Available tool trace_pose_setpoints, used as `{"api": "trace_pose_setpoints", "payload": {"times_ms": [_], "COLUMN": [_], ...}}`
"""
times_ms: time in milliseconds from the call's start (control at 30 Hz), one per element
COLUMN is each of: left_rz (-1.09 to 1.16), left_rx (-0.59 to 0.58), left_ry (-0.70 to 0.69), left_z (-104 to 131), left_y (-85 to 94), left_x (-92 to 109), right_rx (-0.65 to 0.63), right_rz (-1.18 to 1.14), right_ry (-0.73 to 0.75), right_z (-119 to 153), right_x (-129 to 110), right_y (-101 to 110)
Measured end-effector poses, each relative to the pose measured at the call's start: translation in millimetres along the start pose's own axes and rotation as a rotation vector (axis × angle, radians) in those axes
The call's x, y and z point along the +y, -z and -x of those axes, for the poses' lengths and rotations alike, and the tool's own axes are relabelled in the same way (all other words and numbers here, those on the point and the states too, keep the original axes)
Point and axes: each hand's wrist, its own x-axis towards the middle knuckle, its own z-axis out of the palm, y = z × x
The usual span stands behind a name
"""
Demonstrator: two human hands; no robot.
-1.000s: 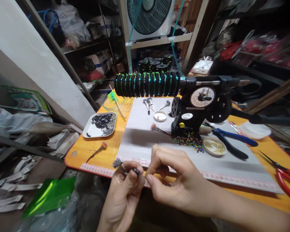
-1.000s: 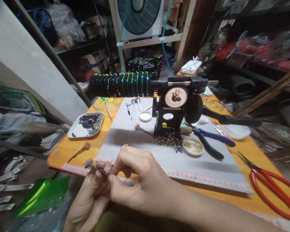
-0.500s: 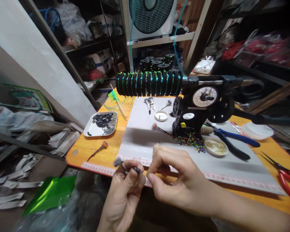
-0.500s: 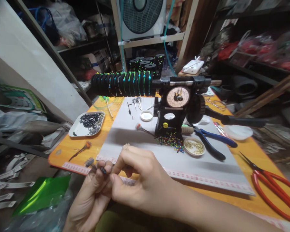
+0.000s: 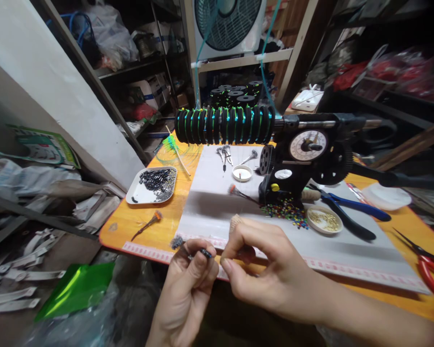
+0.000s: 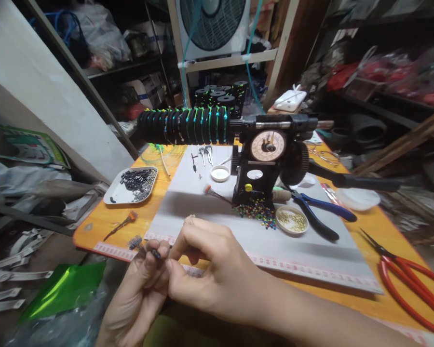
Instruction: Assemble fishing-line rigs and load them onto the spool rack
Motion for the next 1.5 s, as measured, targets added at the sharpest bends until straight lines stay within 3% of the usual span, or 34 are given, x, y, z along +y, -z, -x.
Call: {"api": "trace_pose_setpoints", "payload": {"times_ms": [700, 933, 1167, 1400, 1500], "left_rz": [0.008, -0.052, -0.099, -0.423, -0.367], "left_rx": [-0.010, 0.085, 0.124, 0.003, -0.091], "left_ry": [0.016, -0.137, -0.254, -0.593, -0.513], "left_z": [-0.4, -3.9, 0.7, 1.8, 6.3], "left_y": [1.6, 2.9, -5.5, 1.8, 1.5], "left_x": [-2.6, -6.3, -11.5, -5.4, -1.4], "right_rx": [0.016, 0.048, -0.004, -0.032, -0.037], "right_rz": [0.024, 0.115, 0.115, 0.170, 0.289], "right_ry": [0.025, 0.197, 0.203, 0.186, 0.272], "right_z": [-2.9, -0.5, -0.4, -4.1, -5.0], "right_x": [-1.0, 5.9, 9.1, 9.4, 9.4], "right_y": [-0.2, 2.3, 4.0, 3.9, 1.6]}}
